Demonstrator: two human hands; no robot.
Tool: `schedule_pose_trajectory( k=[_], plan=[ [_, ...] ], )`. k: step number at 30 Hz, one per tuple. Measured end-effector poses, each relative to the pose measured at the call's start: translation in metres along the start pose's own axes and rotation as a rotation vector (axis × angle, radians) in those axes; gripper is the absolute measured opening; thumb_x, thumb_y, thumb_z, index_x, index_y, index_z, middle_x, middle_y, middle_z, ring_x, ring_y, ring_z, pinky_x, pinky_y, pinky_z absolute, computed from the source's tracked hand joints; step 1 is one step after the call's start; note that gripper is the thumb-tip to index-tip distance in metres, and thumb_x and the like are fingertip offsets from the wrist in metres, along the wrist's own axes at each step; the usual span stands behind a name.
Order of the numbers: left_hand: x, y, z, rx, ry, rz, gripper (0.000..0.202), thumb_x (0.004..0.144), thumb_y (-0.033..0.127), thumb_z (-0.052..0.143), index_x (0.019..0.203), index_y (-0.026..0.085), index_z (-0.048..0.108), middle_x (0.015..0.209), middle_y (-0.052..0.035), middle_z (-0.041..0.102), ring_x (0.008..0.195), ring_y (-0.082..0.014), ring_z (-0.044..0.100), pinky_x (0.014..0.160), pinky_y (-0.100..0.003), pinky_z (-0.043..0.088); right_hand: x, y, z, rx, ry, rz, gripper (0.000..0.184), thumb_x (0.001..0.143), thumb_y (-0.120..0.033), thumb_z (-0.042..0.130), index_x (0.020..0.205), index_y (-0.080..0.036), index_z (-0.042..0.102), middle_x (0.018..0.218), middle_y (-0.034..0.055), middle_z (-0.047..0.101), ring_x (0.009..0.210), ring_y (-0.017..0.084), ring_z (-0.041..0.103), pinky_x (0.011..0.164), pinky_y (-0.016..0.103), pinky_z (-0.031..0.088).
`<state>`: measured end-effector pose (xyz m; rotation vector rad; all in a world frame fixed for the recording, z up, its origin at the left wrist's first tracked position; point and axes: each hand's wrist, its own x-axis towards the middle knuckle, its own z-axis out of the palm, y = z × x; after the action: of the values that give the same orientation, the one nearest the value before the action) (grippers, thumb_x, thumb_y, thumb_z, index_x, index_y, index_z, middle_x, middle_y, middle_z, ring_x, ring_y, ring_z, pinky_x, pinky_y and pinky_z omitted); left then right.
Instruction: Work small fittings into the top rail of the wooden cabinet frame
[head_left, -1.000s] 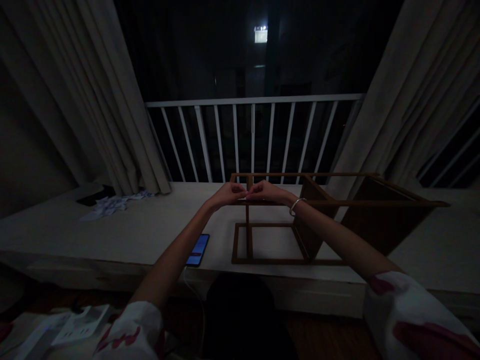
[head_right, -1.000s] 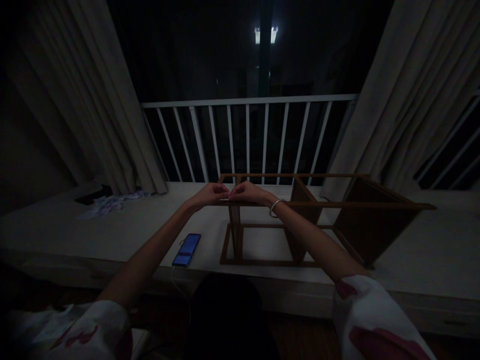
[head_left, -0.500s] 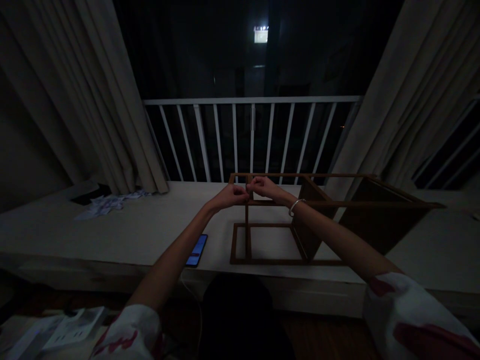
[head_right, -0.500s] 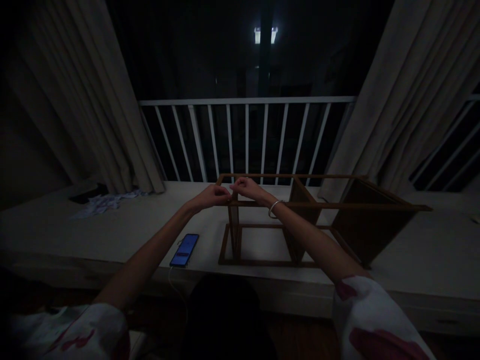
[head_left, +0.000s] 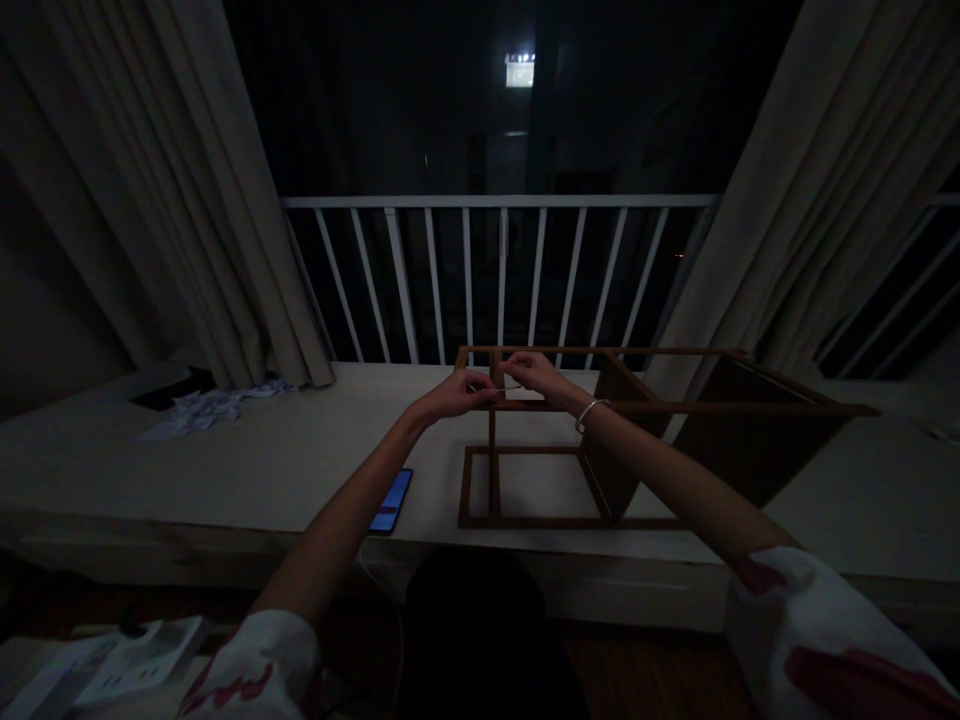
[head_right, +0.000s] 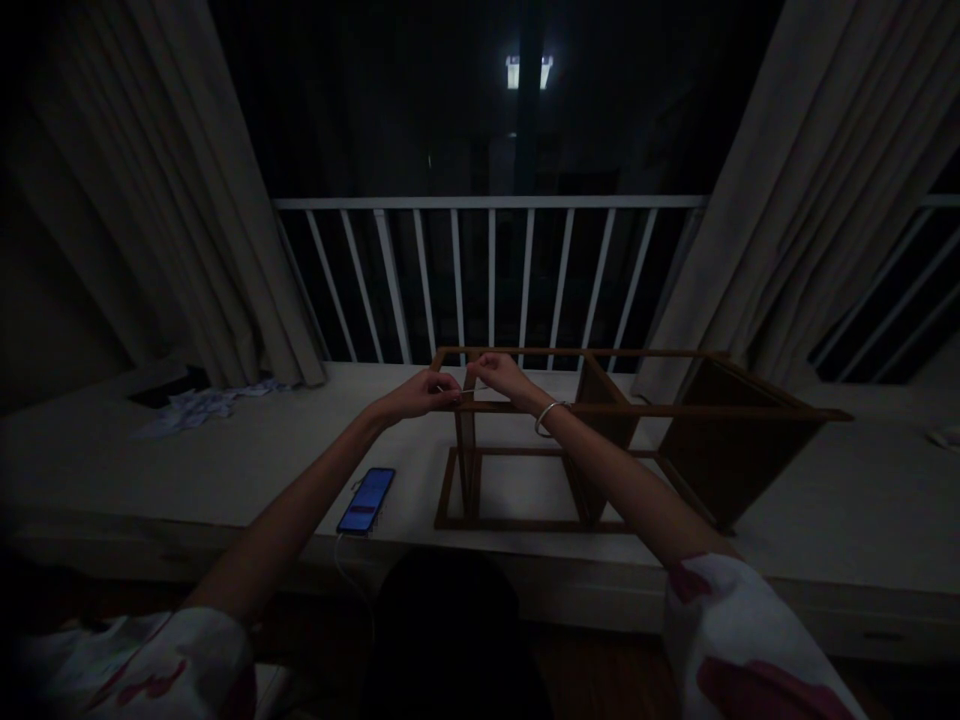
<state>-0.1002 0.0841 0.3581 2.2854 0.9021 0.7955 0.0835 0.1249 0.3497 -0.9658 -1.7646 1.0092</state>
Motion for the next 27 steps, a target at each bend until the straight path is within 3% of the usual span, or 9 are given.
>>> schedule_pose_trajectory(
  k=[4,11,19,27],
  plan=[
    [0.001,0.001,-0.002,0.037,-0.055,0.027,0.032,0.076,0.038,0.047,0.077,0.009,0.059,0.068,-0.0015,0.054,0.062,-0.0089,0.045,0.057,-0.019,0.034,-0.002,-0.002,0.001,-0.005,-0.062,0.007,0.036,0.062,-0.048,0.058,0.068,-0.013,0.05,0.05,-0.0058,0.04,0.045,0.003,0.032,0.041,0.018,0.022],
    [0.003,0.003,-0.003,0.058,-0.127,0.038,0.029,0.078,0.033,0.043,0.074,0.009,0.057,0.071,-0.0016,0.053,0.064,-0.0089,0.045,0.06,-0.019,0.037,-0.012,-0.012,0.002,0.049,-0.335,0.005,0.039,0.061,-0.049,0.06,0.069,-0.011,0.055,0.062,-0.0006,0.053,0.052,0.005,0.043,0.048,0.018,0.031],
    [0.004,0.001,-0.001,-0.028,-0.15,-0.004,0.024,0.077,0.026,0.043,0.085,0.008,0.058,0.079,-0.0037,0.058,0.071,-0.0101,0.05,0.066,-0.021,0.039,-0.013,-0.013,0.001,0.062,-0.356,-0.02,0.041,0.058,-0.047,0.064,0.053,-0.014,0.04,0.05,-0.0036,0.048,0.047,0.004,0.041,0.044,0.018,0.029],
    [0.004,0.003,-0.003,0.057,-0.149,-0.005,0.029,0.079,0.035,0.042,0.081,0.009,0.055,0.075,-0.002,0.054,0.067,-0.0102,0.047,0.062,-0.02,0.038,-0.012,-0.011,-0.002,-0.078,-0.384,-0.006,0.038,0.06,-0.048,0.061,0.055,-0.012,0.049,0.046,-0.004,0.046,0.041,0.003,0.036,0.04,0.018,0.024]
  ],
)
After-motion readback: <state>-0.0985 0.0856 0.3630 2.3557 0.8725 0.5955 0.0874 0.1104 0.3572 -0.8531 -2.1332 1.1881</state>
